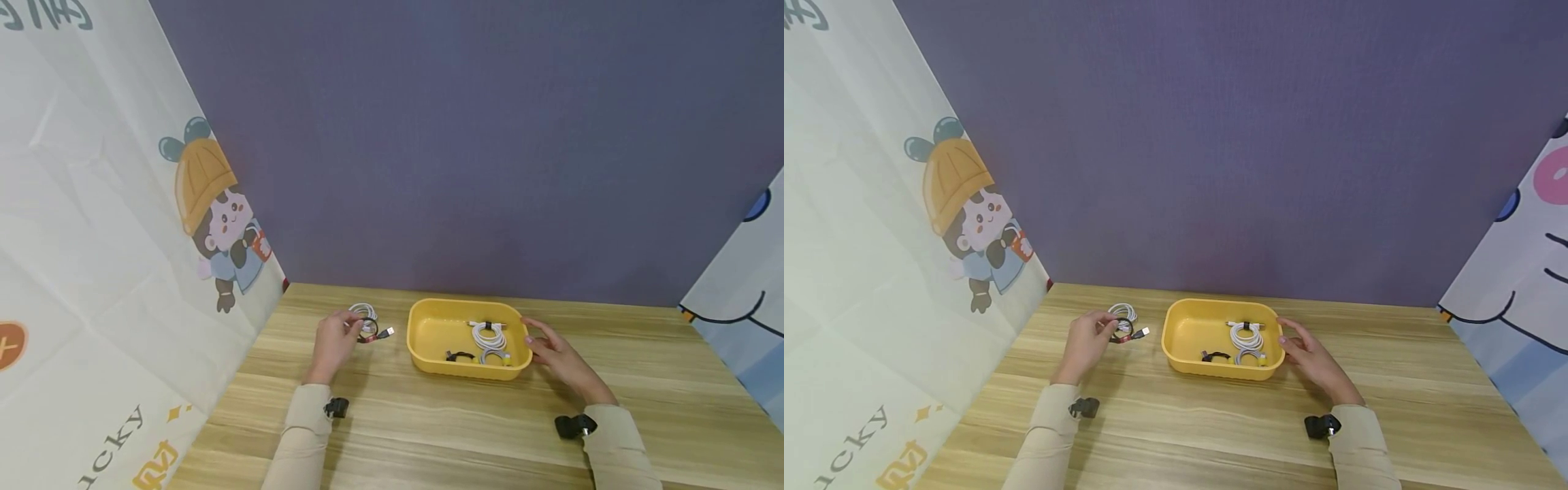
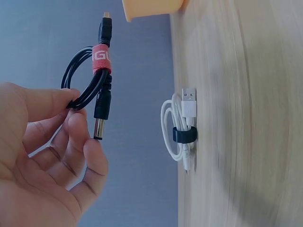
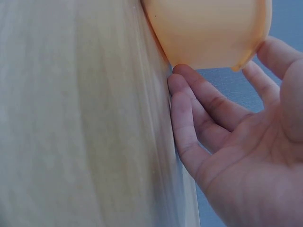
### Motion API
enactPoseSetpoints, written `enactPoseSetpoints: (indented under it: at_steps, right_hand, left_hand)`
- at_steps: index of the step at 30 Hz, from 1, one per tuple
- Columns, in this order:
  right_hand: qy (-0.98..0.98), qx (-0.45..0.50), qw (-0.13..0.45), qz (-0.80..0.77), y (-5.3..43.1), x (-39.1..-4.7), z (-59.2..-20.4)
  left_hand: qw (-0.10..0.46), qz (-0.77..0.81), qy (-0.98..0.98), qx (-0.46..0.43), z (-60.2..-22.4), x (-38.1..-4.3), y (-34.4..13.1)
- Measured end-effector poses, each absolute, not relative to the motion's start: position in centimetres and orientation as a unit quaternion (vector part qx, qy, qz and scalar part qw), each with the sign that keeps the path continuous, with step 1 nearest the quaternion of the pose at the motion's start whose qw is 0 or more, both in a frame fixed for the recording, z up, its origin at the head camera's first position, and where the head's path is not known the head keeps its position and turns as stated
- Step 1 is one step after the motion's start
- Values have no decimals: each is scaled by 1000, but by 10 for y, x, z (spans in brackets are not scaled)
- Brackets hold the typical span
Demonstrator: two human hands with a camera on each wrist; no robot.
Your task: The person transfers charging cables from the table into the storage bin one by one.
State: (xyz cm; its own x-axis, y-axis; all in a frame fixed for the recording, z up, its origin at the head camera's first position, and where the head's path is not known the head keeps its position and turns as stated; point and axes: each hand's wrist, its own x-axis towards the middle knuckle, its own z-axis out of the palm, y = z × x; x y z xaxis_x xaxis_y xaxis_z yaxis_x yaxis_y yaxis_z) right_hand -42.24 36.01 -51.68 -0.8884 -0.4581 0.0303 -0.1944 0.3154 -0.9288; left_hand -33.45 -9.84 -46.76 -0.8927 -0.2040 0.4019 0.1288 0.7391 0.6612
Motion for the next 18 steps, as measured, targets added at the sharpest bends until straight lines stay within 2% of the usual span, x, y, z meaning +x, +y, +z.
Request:
enactPoseSetpoints:
  at_steps: [18]
  right_hand:
    - [792,-212,121,-559,358,-420,-513]
  left_hand:
    - [248,-371,-895,-4,-466,-339,-84]
